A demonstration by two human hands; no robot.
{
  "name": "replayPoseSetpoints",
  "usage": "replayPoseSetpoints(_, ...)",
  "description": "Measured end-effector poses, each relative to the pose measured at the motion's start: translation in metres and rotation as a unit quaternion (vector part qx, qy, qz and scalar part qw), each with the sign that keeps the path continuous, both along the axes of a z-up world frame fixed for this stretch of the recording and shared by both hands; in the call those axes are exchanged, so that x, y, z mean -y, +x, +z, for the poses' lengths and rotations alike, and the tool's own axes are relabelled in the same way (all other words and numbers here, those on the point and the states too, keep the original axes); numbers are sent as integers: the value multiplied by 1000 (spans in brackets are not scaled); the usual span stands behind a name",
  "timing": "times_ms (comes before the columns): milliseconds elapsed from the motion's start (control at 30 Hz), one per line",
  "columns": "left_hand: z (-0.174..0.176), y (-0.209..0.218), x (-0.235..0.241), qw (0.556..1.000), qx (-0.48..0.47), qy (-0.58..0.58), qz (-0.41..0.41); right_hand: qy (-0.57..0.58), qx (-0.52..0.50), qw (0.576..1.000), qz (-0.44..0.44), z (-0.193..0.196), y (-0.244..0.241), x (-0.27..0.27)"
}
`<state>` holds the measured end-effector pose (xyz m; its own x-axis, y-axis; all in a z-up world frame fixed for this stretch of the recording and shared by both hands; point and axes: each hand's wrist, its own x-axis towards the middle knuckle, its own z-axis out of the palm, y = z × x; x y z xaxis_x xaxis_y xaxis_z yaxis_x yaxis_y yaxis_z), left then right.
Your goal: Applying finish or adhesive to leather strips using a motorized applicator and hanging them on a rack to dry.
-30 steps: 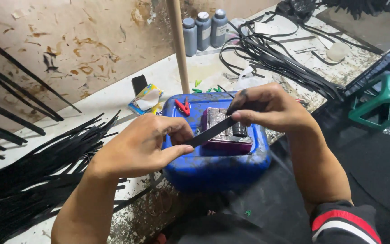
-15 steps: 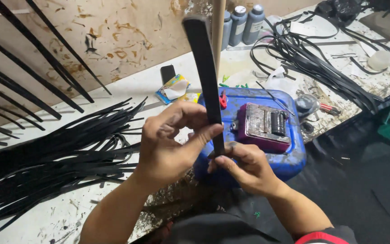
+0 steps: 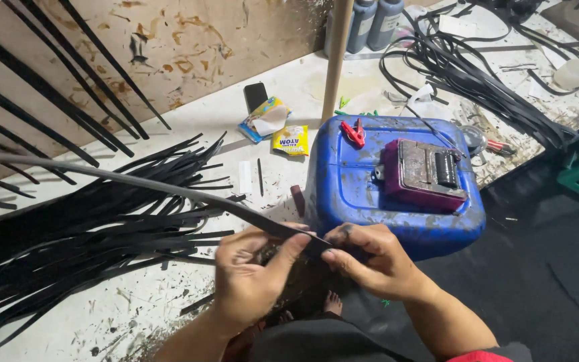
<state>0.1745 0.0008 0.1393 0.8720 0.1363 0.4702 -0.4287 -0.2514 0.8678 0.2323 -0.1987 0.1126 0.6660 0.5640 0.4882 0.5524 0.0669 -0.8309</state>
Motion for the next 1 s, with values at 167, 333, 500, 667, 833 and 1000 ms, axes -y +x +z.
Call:
replayPoseSetpoints(167,-17,-15,-15,992,24,-117,39,-53,-37,998,19,6,-2,12)
replayPoseSetpoints(333,-34,-16,-11,996,3,37,76,-58,30,998,-5,18,-5,4)
replayPoseSetpoints(500,-93,-18,-17,981,107,1,159,-49,-4,999,-19,28,-10,8)
replayPoseSetpoints(667,-70,-22,-28,989,-7,-62,132,-71,-6,997,-2,26,-11,16)
replayPoseSetpoints(833,-43,-23,6,968,-89,-232,-40,-78,-40,996,-34,24,-17,12)
replayPoseSetpoints(1000,-50,-20,-42,984,-24,-154,89,-91,-38,994,-47,19,-15,36)
